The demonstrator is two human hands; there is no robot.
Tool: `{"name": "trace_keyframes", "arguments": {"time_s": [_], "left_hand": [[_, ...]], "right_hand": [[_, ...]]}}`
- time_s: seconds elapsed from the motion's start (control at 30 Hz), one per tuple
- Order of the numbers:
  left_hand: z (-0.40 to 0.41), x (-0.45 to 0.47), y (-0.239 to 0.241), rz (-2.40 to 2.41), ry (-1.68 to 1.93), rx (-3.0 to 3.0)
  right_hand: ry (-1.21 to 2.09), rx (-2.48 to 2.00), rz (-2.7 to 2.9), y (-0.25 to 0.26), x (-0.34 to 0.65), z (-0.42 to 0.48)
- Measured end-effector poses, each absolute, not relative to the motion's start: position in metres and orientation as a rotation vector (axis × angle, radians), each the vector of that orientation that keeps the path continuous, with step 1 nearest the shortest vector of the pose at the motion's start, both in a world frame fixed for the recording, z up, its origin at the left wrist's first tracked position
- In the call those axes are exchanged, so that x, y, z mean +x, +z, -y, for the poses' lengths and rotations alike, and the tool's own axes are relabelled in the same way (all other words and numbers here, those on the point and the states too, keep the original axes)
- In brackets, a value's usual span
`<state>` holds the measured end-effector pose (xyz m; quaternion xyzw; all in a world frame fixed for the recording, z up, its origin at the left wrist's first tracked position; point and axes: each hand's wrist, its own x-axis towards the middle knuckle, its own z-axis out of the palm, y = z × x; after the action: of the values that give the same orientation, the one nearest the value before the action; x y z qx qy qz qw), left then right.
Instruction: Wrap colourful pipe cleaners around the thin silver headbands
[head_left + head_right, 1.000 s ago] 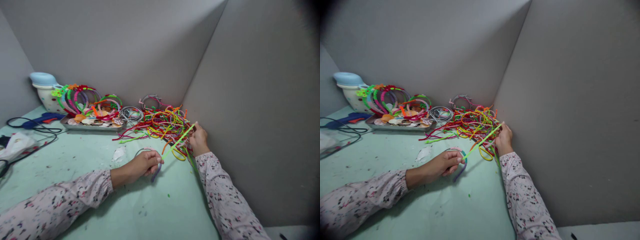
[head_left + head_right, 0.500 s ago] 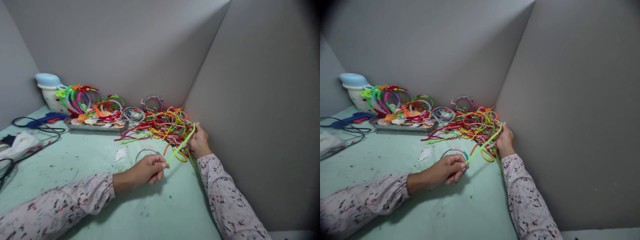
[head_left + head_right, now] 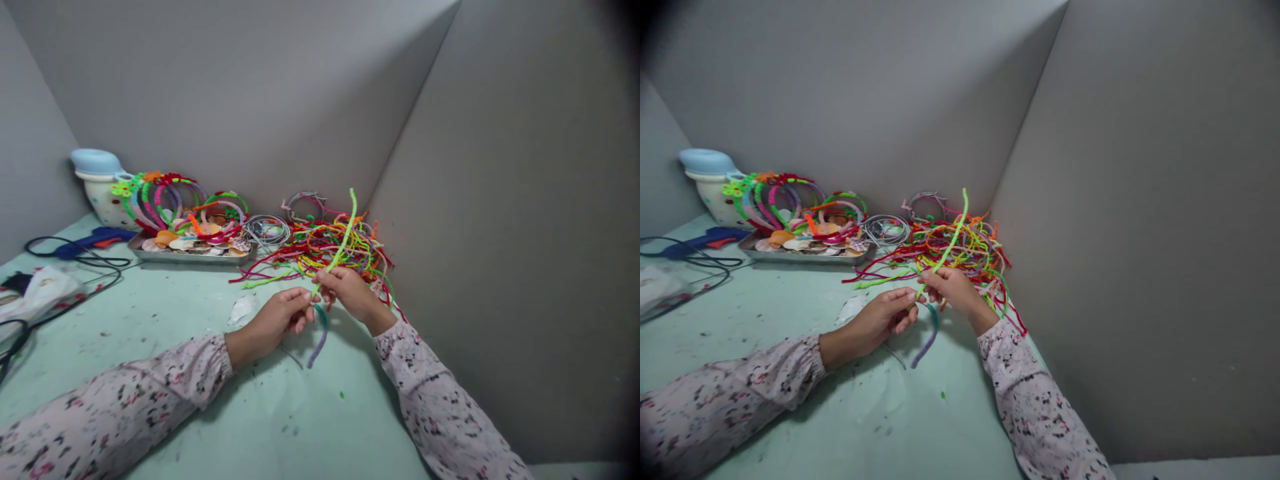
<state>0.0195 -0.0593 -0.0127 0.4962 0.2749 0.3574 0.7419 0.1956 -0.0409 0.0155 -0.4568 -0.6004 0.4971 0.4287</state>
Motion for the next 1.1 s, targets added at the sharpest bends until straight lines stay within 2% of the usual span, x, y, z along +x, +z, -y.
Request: {"name": "trace_keyframes", "arguments": {"time_s": [0.23,0.47,0.67,0.87,1.1], "left_hand": [[0.059,0.019,-0.015,-0.604,0.759,1.088],[0.058,0.019,-0.014,-0.629,0.785,1.155],[0.055,0.020,-0.017,-0.698,0.816,1.168],[0.056,0.021,-0.011,-0.683,0.848,1.235],[0.016,0.000,-0.020,-1.094,1.067,1.666]], "right_hand": [[1.069,-1.119,1.527,0.022,0.207,0.039],[1.126,-1.127,1.457,0.017,0.211,0.035],[1.255,-1.153,1.700,0.022,0.206,0.044],[1.193,-1.175,1.677,0.018,0.204,0.040],[1.020,-1.224,1.588,-0.004,0.198,0.033]]}}
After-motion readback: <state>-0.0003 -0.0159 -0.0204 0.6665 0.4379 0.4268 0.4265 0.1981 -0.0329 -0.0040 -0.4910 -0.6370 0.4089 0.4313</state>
